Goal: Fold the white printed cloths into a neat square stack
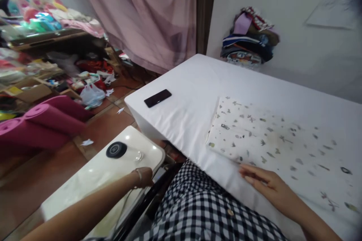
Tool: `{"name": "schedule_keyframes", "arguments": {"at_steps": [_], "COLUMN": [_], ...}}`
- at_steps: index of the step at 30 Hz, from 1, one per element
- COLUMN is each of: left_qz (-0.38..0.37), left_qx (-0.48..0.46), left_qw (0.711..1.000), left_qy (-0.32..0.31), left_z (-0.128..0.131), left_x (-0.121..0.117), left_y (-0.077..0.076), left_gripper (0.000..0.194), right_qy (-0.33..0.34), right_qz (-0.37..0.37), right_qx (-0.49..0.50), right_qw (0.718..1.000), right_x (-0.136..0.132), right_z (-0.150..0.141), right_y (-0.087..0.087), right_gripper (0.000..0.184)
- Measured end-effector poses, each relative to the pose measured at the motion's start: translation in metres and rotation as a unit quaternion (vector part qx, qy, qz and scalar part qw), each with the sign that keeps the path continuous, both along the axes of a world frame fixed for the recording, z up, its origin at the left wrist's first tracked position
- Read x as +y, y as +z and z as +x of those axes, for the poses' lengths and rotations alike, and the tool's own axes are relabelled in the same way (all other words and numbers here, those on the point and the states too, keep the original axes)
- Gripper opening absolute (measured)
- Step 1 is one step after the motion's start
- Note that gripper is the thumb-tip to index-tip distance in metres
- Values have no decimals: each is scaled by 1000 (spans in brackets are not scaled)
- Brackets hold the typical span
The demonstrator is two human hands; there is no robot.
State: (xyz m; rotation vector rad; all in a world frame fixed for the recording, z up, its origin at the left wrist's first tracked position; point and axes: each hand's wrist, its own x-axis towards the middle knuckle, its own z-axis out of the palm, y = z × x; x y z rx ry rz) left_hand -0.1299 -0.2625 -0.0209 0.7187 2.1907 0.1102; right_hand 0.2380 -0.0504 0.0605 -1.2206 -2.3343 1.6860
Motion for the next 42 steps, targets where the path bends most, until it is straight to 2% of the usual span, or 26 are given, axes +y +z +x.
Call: {"name": "schedule_keyframes", "arguments": {"at_steps": [2,3,4,5,7,8,10,11,12,13,15,16,17,18,21,22,24,27,28,30,32,34,37,42], "left_qz": [19,45,55,62,79,91,181,236,295,361,490,519,512,489,416,414,448,501,498,456,395,333,277,243], "left_qx": [33,50,41,12,-138,-235,-339,-363,-379,-387,-394,-406,-425,-442,-472,-454,-359,-130,-56,91,189,222,211,160], "left_qw": [995,976,953,935,907,882,830,808,793,785,761,747,745,751,770,780,809,841,848,870,882,899,922,941], "left_qy": [-97,-207,-296,-348,-390,-399,-404,-400,-376,-323,-156,-81,-45,-39,-110,-120,-126,-156,-171,-162,-173,-176,-171,-171], "left_z": [8,15,23,31,47,55,72,84,97,114,152,172,191,208,236,234,217,167,150,119,98,88,87,96], "left_x": [31,47,62,76,103,118,153,173,194,214,247,258,265,267,255,250,244,251,256,264,268,268,270,281], "left_y": [26,44,65,86,127,144,168,174,176,174,159,147,134,121,88,82,79,84,85,85,80,75,70,74], "left_gripper": [16,11,14,18,26,27,27,27,27,27,29,28,27,26,28,28,24,25,26,30,39,47,50,47], "right_qy": [-6,-12,-21,-33,-70,-93,-138,-158,-176,-194,-229,-244,-258,-272,-317,-336,-378,-443,-458,-475,-472,-453,-412,-361], "right_qz": [11,18,25,33,54,64,80,84,86,87,91,94,100,107,132,142,175,256,281,312,323,323,316,298], "right_qx": [0,-2,-3,-4,4,13,40,56,71,85,105,108,105,98,70,67,61,27,8,-41,-103,-169,-245,-277], "right_qw": [1000,1000,999,999,996,994,986,982,978,973,963,959,955,951,937,929,907,859,843,822,814,813,819,839], "right_x": [-1,-1,-2,-2,-2,-2,-2,-1,-1,0,-1,-1,-2,-3,-7,-7,-5,9,16,35,55,72,89,97], "right_z": [2,3,6,10,18,23,31,34,37,39,44,48,53,60,89,101,125,159,169,187,199,208,214,209], "right_y": [4,7,9,12,14,15,14,13,13,12,11,11,11,10,7,5,-1,-12,-17,-28,-40,-52,-65,-64], "right_gripper": [44,44,45,45,45,45,45,45,46,47,49,49,50,50,49,49,47,45,46,51,57,61,65,67]}}
